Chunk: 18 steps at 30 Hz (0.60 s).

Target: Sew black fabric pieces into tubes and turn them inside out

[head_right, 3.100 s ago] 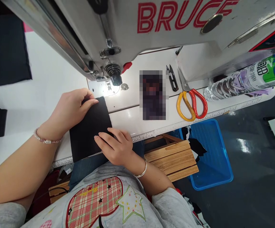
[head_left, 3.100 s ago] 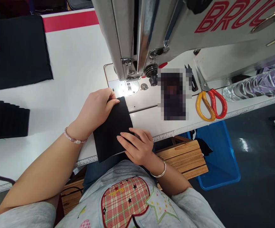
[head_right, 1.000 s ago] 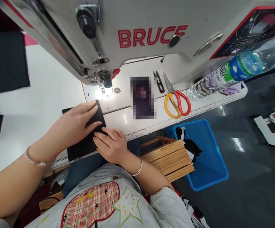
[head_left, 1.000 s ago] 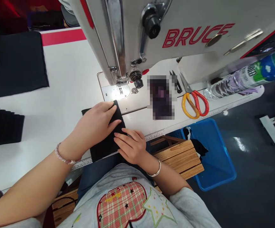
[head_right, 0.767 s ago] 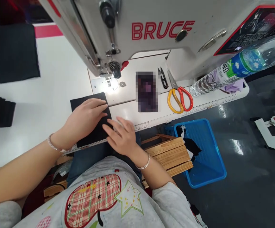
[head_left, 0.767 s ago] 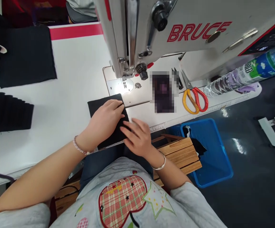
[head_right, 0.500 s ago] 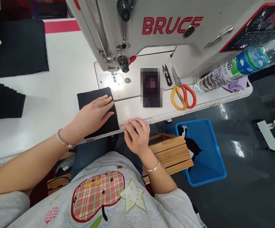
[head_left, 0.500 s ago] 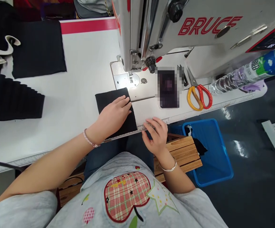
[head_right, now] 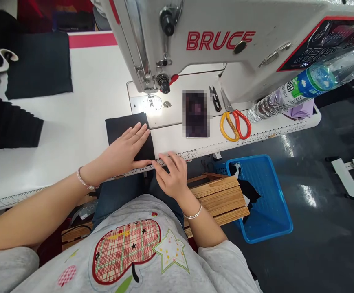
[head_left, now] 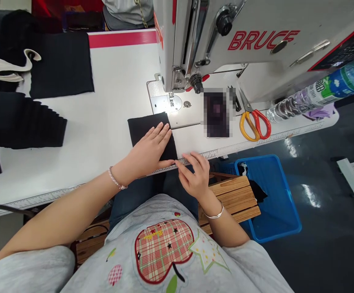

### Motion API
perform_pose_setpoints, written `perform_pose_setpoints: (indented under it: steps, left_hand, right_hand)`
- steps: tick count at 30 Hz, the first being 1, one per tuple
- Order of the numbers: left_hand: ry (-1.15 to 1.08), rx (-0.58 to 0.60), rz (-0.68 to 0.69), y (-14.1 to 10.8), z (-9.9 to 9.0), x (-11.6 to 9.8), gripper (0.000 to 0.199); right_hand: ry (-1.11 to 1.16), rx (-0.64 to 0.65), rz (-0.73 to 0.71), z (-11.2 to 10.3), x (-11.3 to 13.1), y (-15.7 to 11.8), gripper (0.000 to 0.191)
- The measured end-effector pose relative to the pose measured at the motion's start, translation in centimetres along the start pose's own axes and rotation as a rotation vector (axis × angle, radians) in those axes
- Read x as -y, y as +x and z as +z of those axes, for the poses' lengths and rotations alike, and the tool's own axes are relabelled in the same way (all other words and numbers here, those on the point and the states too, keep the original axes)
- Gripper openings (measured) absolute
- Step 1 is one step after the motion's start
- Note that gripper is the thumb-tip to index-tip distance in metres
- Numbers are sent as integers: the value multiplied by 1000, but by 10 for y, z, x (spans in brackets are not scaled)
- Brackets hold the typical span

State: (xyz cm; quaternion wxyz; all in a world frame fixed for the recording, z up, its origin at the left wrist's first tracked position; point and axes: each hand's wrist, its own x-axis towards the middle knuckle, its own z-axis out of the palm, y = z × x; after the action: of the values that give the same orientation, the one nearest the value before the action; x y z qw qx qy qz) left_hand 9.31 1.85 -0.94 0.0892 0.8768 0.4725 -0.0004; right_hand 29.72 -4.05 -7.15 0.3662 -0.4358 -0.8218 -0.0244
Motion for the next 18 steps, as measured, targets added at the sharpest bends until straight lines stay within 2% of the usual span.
perform_pose_setpoints:
  steps: [5,10,18]
  left_hand:
    - [-61,-32,16,-2,3,2,79]
    - [-195,-84,21,-4,1,7,59]
    - [-305,-238,-11,-4,-1,5,42]
  right_hand:
    - [-1,2,-8,1,4,5,30]
    - [14,-17,-7,6,6,10,27]
    - [35,-143,93,18,10,15,19]
